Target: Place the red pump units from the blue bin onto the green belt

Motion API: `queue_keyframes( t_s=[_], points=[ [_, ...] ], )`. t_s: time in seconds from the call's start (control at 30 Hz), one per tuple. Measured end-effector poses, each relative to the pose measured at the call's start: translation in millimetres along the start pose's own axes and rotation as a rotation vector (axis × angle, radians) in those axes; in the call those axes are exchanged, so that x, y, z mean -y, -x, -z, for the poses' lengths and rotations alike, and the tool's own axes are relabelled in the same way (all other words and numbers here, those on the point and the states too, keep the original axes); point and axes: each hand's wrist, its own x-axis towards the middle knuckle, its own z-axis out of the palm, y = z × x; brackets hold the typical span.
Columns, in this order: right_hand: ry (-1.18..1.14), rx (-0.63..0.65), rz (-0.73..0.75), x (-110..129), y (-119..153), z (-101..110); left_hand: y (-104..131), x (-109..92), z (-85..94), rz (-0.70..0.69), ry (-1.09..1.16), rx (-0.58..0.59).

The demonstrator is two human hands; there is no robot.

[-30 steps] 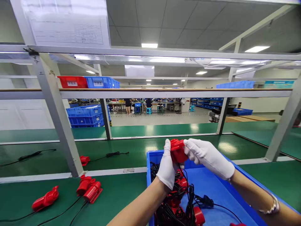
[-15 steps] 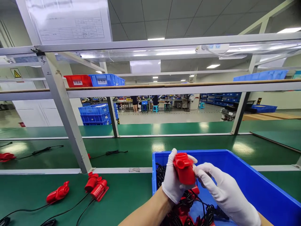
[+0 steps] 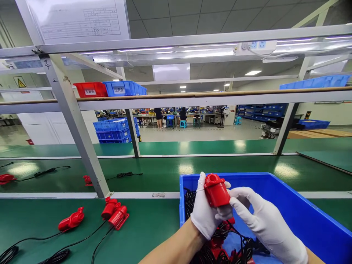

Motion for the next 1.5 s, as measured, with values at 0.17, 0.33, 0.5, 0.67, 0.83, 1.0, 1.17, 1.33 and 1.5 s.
queue_keyframes(
  t_s=[0.17, 0.33, 0.5, 0.67, 0.83, 1.0, 1.17, 1.33, 1.5],
  points=[
    [0.011, 0.009, -0.082, -2.1, -2.7, -2.0, 0.0, 0.9, -2.4, -0.006, 0.035, -0.074],
    [-0.009, 0.035, 0.01, 1.2, -1.3, -3.0, -0.3, -3.2, 4.3, 0.117, 0.038, 0.052],
    [0.0, 0.026, 0.222, 0.1, 7.6, -1.2, 6.1, -6.9, -1.6, 0.107, -0.036, 0.159],
    [0.003, 0.009, 0.292, -0.1, 11.1, 1.2, 10.5, -6.2, -10.3, 0.035, -0.114, 0.121],
    [-0.044, 0.012, 0.247, 4.5, 8.2, 4.5, 14.2, -2.9, -15.2, -0.115, -0.266, 0.026],
    [-0.25, 0.022, 0.0, -1.6, 4.6, 5.9, 27.1, -0.3, -25.6, -0.387, -0.608, -0.102],
    [-0.368, 0.09, -0.073, -9.1, -1.7, 8.4, 35.6, 2.3, -32.2, -0.616, -1.183, -0.204],
    [-0.204, 0.139, -0.05, -7.7, -6.2, 15.9, 37.7, 6.2, -20.5, -0.8, -1.423, -0.123],
    [-0.35, 0.281, 0.144, -2.5, -2.5, 20.9, 42.6, 1.8, -1.4, -1.123, -1.611, -0.036]
  ],
)
